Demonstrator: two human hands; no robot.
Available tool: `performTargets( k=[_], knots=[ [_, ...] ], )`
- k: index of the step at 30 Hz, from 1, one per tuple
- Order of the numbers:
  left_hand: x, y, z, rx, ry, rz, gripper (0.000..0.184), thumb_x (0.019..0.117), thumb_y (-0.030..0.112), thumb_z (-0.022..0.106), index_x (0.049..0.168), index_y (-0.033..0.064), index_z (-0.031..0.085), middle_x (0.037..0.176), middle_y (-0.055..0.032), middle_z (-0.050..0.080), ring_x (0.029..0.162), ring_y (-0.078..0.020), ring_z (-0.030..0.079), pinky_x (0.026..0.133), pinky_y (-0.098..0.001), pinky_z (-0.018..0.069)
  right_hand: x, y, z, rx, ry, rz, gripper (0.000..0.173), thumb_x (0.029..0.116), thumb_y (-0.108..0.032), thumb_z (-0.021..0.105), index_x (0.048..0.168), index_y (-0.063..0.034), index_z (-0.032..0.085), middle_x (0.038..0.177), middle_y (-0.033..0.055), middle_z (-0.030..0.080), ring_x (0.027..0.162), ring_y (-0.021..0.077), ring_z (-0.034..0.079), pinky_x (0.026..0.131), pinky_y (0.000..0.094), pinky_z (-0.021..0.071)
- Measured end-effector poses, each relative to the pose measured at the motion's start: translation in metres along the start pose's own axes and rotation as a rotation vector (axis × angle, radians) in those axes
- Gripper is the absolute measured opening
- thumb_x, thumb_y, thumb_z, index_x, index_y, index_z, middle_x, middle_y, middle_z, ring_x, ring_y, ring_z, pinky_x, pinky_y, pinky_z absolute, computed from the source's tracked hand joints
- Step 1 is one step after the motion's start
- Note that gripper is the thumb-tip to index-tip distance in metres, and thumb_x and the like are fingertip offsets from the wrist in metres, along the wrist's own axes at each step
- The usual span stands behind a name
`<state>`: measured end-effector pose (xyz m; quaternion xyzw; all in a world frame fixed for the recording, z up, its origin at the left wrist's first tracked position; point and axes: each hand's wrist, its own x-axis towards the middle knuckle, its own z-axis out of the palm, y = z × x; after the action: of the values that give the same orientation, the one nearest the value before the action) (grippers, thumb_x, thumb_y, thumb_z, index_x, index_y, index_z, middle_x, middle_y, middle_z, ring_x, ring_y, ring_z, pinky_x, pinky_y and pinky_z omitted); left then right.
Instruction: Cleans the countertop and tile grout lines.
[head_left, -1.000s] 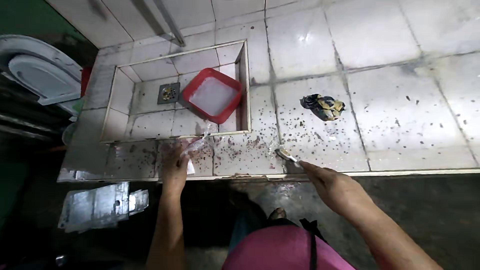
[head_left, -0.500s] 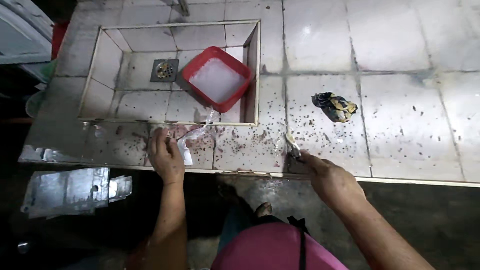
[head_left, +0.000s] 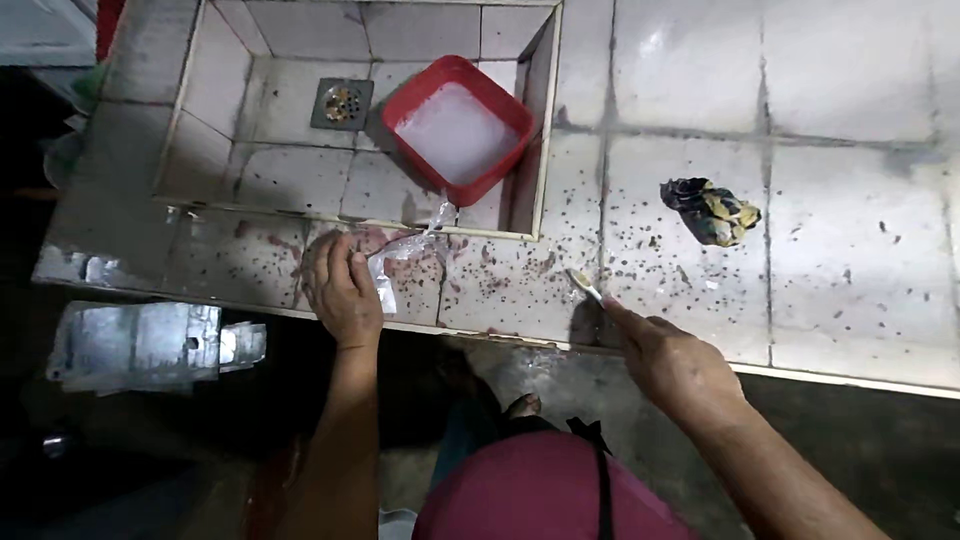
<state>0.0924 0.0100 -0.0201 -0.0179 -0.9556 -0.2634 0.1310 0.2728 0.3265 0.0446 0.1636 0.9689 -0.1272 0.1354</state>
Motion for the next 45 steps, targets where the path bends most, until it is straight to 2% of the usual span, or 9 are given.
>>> performTargets(
  k=[4, 10, 15, 21, 26, 32, 37, 41, 45],
  knots=[
    [0.003, 0.003, -0.001, 0.003, -0.001, 0.0, 0.041, 0.1095, 0.027, 0.041, 0.143, 0.0114, 0.059, 0.149, -0.0159, 0.055, 0.138, -0.036, 0.051, 0.113, -0.0584, 0.0361, 0.043, -0.028, -0.013, -0.003, -0.065, -0.024, 0.047, 0.1082, -0.016, 0.05, 0.152, -0.0306, 0.052, 0.118, 0.0205, 0.07, 0.087, 0.0447, 0.071, 0.069, 0.063, 0.0549],
    [0.001, -0.002, 0.003, 0.002, 0.039, 0.015, 0.041, 0.1099, 0.029, 0.039, 0.141, 0.0126, 0.061, 0.146, -0.0152, 0.058, 0.137, -0.0343, 0.053, 0.112, -0.0584, 0.036, 0.012, 0.004, -0.006, -0.042, -0.002, -0.089, 0.049, 0.1032, -0.009, 0.06, 0.15, -0.0215, 0.056, 0.099, 0.0216, 0.07, 0.072, 0.0418, 0.069, 0.058, 0.0594, 0.0545],
    [0.0, 0.0, 0.002, -0.002, 0.028, 0.017, 0.04, 0.1095, 0.027, 0.041, 0.14, 0.0117, 0.061, 0.146, -0.0162, 0.057, 0.135, -0.0351, 0.054, 0.111, -0.0579, 0.0384, 0.045, -0.031, -0.02, -0.09, -0.111, -0.071, 0.052, 0.1074, -0.014, 0.052, 0.156, -0.0314, 0.047, 0.12, 0.0216, 0.069, 0.085, 0.045, 0.071, 0.068, 0.0632, 0.0554],
    [0.0, -0.002, 0.005, 0.009, 0.04, 0.01, 0.038, 0.1089, 0.026, 0.042, 0.138, 0.0139, 0.063, 0.145, -0.0128, 0.059, 0.135, -0.0321, 0.054, 0.111, -0.056, 0.0375, 0.012, 0.001, -0.013, -0.082, -0.004, -0.116, 0.045, 0.106, -0.013, 0.056, 0.15, -0.0237, 0.057, 0.094, 0.0199, 0.069, 0.069, 0.0404, 0.069, 0.055, 0.0585, 0.054],
    [0.001, 0.001, 0.003, -0.005, 0.008, 0.016, 0.038, 0.1088, 0.025, 0.042, 0.138, 0.0134, 0.064, 0.145, -0.0136, 0.059, 0.138, -0.0322, 0.052, 0.115, -0.0551, 0.0361, 0.055, -0.047, -0.023, -0.091, -0.176, -0.066, 0.054, 0.1077, -0.016, 0.051, 0.157, -0.0347, 0.044, 0.126, 0.0205, 0.068, 0.093, 0.047, 0.07, 0.075, 0.066, 0.0544],
    [0.001, -0.006, 0.008, 0.0, 0.087, 0.069, 0.035, 0.1083, 0.023, 0.043, 0.132, 0.0163, 0.068, 0.139, -0.0116, 0.063, 0.131, -0.0305, 0.058, 0.109, -0.0535, 0.0411, 0.033, -0.018, -0.015, -0.099, -0.071, -0.153, 0.048, 0.1056, -0.014, 0.057, 0.151, -0.027, 0.055, 0.106, 0.0205, 0.071, 0.075, 0.0424, 0.07, 0.06, 0.0621, 0.0546],
    [0.002, -0.003, 0.007, -0.004, 0.086, 0.075, 0.036, 0.1086, 0.023, 0.043, 0.133, 0.0176, 0.068, 0.14, -0.0102, 0.063, 0.131, -0.0297, 0.058, 0.107, -0.0552, 0.0418, 0.074, -0.087, -0.017, -0.07, -0.174, -0.182, 0.055, 0.1069, -0.012, 0.051, 0.156, -0.0343, 0.046, 0.134, 0.0184, 0.067, 0.096, 0.0475, 0.071, 0.076, 0.0665, 0.0544],
    [0.001, -0.006, 0.005, -0.049, 0.054, 0.078, 0.036, 0.1089, 0.026, 0.043, 0.133, 0.0172, 0.068, 0.141, -0.0105, 0.062, 0.132, -0.029, 0.057, 0.109, -0.0533, 0.0414, 0.06, -0.064, -0.016, -0.07, -0.143, -0.185, 0.053, 0.1071, -0.013, 0.052, 0.156, -0.0353, 0.047, 0.127, 0.0187, 0.069, 0.091, 0.0467, 0.071, 0.071, 0.0661, 0.0544],
    [0.001, -0.012, -0.008, -0.515, 0.062, 0.037, 0.039, 0.1081, 0.019, 0.045, 0.14, -0.0021, 0.056, 0.146, -0.0178, 0.056, 0.137, -0.0209, 0.052, 0.114, -0.0373, 0.0435, 0.031, -0.03, -0.025, -0.077, -0.131, -0.057, 0.046, 0.1081, -0.022, 0.054, 0.152, -0.0347, 0.052, 0.109, 0.0181, 0.071, 0.085, 0.0418, 0.071, 0.068, 0.0625, 0.055]
  ],
)
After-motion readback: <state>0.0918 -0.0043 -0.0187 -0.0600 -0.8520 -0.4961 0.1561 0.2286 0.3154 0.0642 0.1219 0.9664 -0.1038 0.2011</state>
